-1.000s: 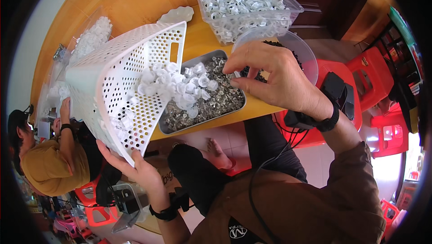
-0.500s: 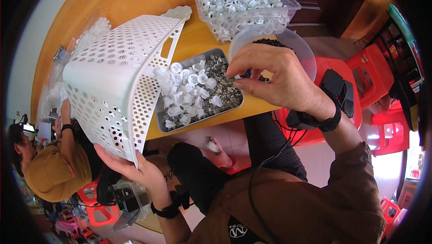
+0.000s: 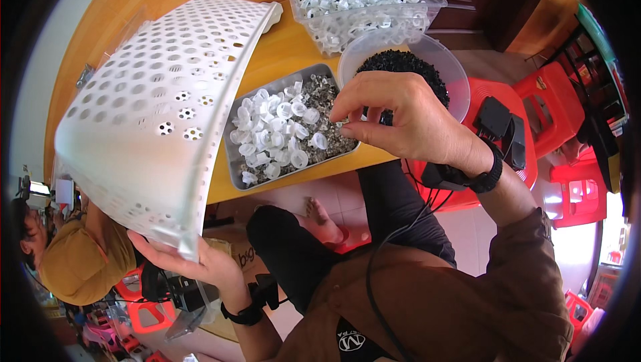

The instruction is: Manually assemble small shoe components by inserting black studs into plastic circular bases.

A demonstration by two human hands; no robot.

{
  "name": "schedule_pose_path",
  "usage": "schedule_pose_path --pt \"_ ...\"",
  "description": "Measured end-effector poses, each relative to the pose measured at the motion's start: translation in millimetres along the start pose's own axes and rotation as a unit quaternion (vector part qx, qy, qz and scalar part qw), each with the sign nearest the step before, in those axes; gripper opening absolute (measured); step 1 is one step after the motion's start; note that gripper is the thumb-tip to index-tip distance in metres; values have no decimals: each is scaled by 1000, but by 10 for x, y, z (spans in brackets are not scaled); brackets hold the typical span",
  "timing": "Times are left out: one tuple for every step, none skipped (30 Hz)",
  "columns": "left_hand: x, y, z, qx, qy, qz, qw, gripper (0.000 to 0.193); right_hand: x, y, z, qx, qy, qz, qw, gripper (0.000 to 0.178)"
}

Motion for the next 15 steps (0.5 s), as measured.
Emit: schedule_pose_path --pt "9 2 3 1 -1 -1 1000 75 -5 -5 -12 -13 -10 -10 1000 18" --pt "24 4 -17 107 71 35 991 76 -11 -5 -18 -25 -21 -19 999 18" --pt "36 11 -38 212 141 69 965 76 -16 4 -22 -26 -21 -20 999 18" --pt "59 9 -47 211 140 70 965 76 -27 2 -23 -27 -18 -21 999 18" --pt "93 15 -59 220 159 63 960 76 -36 -1 -22 -29 -14 -23 999 17" --pt "111 15 -67 228 179 55 956 76 -42 0 -15 -29 -15 -22 999 17" --pt "119 23 -43 228 177 56 956 76 -52 13 -2 -31 -16 -24 999 17" --pt "123 33 3 240 191 61 950 76 -63 21 10 -33 -16 -25 999 18" --pt "125 42 24 251 204 66 944 75 -71 19 20 -33 -18 -26 999 18" --pt "124 49 -28 252 202 67 944 75 -81 11 14 -27 -17 -29 999 18" --pt "99 53 -122 231 162 65 957 75 -94 10 7 -22 -17 -32 999 17" --pt "79 52 -171 210 122 63 968 74 -124 20 -7 -23 -19 -33 999 17" --pt "34 52 -153 149 93 19 984 72 -146 33 -19 -23 -32 -18 999 17" --pt "1 59 -157 124 84 5 989 73 -155 46 -27 -23 -45 -2 999 16" --pt "-30 66 -162 99 76 -10 992 74 -152 57 -28 -26 -43 -2 999 16"
Point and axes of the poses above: each hand's wrist, its own y-axis away from the middle knuckle, its own x-axis out of the back of the hand, z = x × y, the point moved 1 cm from there along -y, towards the middle knuckle, and after that the axes turned 3 degrees about z, right-handed, at the moved point
